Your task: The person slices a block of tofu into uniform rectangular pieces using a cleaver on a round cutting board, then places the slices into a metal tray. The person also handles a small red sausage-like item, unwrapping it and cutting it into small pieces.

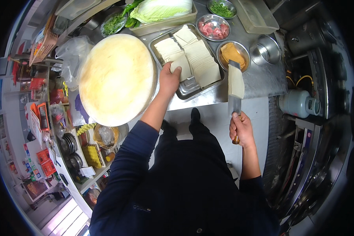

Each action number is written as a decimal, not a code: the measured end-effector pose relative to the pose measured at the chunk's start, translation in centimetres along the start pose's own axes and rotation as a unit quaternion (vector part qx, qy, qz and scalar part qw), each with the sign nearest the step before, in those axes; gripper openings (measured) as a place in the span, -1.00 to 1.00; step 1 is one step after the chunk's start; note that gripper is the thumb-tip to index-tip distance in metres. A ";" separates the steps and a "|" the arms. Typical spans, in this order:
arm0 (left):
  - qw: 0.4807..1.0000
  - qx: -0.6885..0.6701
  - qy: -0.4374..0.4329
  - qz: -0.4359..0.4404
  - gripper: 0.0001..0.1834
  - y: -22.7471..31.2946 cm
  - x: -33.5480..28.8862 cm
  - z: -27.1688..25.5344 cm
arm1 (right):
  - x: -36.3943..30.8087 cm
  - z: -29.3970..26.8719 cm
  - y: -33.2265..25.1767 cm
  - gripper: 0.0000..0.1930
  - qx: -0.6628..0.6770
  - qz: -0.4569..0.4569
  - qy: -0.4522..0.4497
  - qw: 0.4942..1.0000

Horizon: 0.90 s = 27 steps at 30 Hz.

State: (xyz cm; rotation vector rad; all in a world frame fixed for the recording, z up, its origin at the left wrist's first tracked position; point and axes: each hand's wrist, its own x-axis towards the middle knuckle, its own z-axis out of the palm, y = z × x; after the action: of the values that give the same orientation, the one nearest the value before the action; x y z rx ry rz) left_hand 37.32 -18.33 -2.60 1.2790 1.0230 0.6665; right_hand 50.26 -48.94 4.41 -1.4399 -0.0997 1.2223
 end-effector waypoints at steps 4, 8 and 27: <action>0.988 0.144 0.054 0.012 -0.75 0.2 0.9 1.1 | -0.5 -0.5 1.1 -0.66 0.019 0.014 0.001 1.000; 0.933 0.284 0.100 0.199 -0.82 -0.3 0.5 0.9 | -0.5 -0.6 1.3 -0.68 0.009 0.023 -0.019 1.000; 0.831 0.495 0.045 0.249 -0.36 5.1 -8.6 -11.4 | 6.4 16.6 3.2 -0.72 -0.300 -0.108 -0.203 0.926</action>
State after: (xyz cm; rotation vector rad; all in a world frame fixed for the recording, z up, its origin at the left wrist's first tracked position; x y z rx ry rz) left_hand 24.08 -19.61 4.74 2.5105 1.1587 0.5829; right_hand 39.81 -34.44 2.05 -1.6054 -0.9644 1.3489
